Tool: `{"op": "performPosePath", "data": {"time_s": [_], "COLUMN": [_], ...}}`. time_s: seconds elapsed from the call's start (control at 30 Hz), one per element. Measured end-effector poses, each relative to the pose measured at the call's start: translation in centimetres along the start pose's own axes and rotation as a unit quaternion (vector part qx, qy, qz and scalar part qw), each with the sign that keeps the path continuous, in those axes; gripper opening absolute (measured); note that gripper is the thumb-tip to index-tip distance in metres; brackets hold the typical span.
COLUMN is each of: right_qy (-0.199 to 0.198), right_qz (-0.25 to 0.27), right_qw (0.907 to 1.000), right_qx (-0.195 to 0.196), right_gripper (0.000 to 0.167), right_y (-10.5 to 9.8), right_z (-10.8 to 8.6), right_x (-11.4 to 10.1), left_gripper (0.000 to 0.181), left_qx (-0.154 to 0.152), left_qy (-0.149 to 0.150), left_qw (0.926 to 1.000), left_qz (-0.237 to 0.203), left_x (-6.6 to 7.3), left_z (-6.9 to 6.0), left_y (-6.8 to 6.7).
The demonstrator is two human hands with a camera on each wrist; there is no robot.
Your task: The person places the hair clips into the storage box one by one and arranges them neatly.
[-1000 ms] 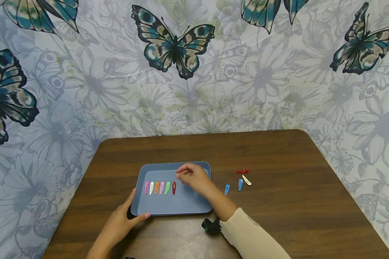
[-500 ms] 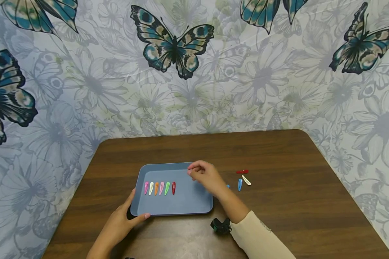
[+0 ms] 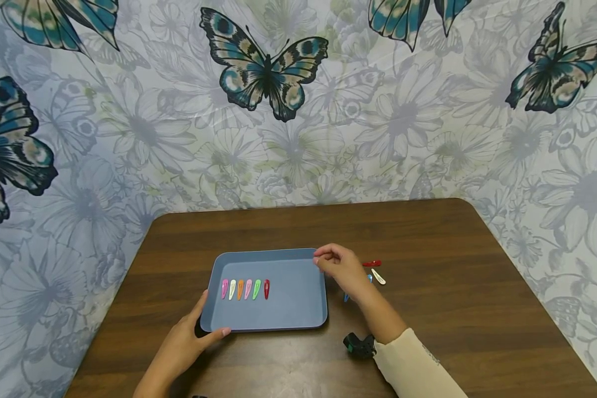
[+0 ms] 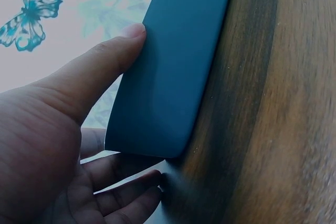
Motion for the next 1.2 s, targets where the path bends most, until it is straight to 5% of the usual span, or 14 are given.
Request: {"op": "performPosePath", "data": {"time_s": [0.63,1.2], "right_qy": [0.031,0.063], "right_qz": [-0.034,-0.087], "right_qw": [0.9982,0.9939], "right_qx": [0.039,0.025], "right_gripper": [0.028,0.026], "right_y": [-4.2,-5.6], "right_z": [-1.7,-3.1], "right_x": [2.8,5.3], "left_gripper": [0.117,0.118], "left_qx": [0.003,0.005], "left_qy": [-0.004,-0.003], "left_qw": [1.0000,1.0000], "left_qz": [0.003,0.001], "left_x": [0.3,0.2], "left_z": [-0.2,-0.2], "left_y": [0.3,0.6]}}
Point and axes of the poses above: each hand's wrist, its own z-axis towards the middle knuckle, its own y-axis out of the palm, x = y × z, the point moved 1 cm from there along z, towards the middle knuckle, and after that the axes turned 3 degrees about -z, right-handed, at the moved point
